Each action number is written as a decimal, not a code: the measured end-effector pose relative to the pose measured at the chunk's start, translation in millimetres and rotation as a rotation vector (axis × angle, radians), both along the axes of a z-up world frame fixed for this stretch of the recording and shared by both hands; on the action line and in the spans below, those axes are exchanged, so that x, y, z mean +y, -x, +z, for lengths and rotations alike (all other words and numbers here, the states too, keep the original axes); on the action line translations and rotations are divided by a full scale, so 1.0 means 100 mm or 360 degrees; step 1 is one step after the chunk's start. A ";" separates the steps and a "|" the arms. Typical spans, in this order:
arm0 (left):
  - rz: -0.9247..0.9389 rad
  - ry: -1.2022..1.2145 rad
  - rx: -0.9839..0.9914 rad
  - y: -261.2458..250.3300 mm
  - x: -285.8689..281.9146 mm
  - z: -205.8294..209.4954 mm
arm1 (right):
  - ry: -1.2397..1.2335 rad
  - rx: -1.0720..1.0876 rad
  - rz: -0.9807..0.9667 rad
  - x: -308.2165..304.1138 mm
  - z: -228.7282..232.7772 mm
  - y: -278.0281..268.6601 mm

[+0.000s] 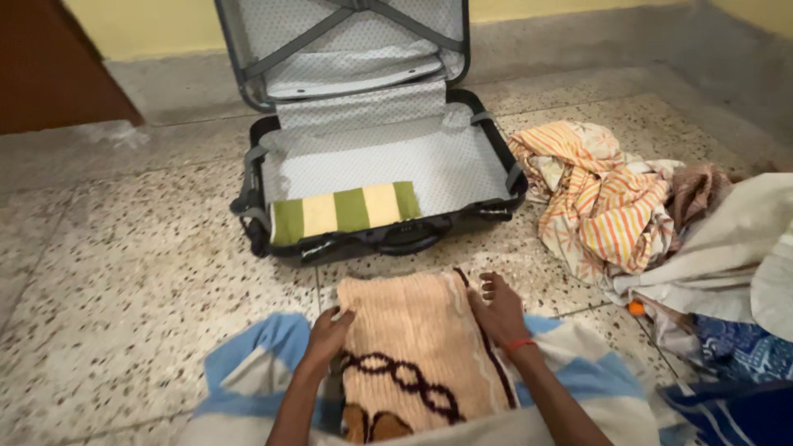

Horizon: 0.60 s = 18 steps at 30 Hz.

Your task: The person folds a green and yellow striped cloth and a brown patterned towel and places them into an open suitcase on the floor.

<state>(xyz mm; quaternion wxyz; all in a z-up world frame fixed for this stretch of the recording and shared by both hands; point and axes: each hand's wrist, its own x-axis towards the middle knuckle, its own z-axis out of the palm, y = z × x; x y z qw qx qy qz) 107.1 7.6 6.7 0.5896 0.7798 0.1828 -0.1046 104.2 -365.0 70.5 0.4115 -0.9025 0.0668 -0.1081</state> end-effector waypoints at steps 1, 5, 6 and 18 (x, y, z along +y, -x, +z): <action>0.0038 0.0192 0.0030 -0.02 -0.01 -0.08 | 0.0051 0.0164 0.0003 0.04 -0.06 -0.10; 0.0050 0.0289 -0.0192 -0.01 -0.13 -0.17 | -0.0248 0.0484 0.0003 0.16 -0.30 -0.33; 0.0023 0.0383 -0.0307 -0.01 -0.18 -0.12 | -0.0449 0.0479 0.0002 0.20 -0.32 -0.38; 0.0245 0.0273 -0.0441 -0.01 -0.22 0.12 | -0.0348 0.0247 -0.0071 0.16 -0.16 -0.29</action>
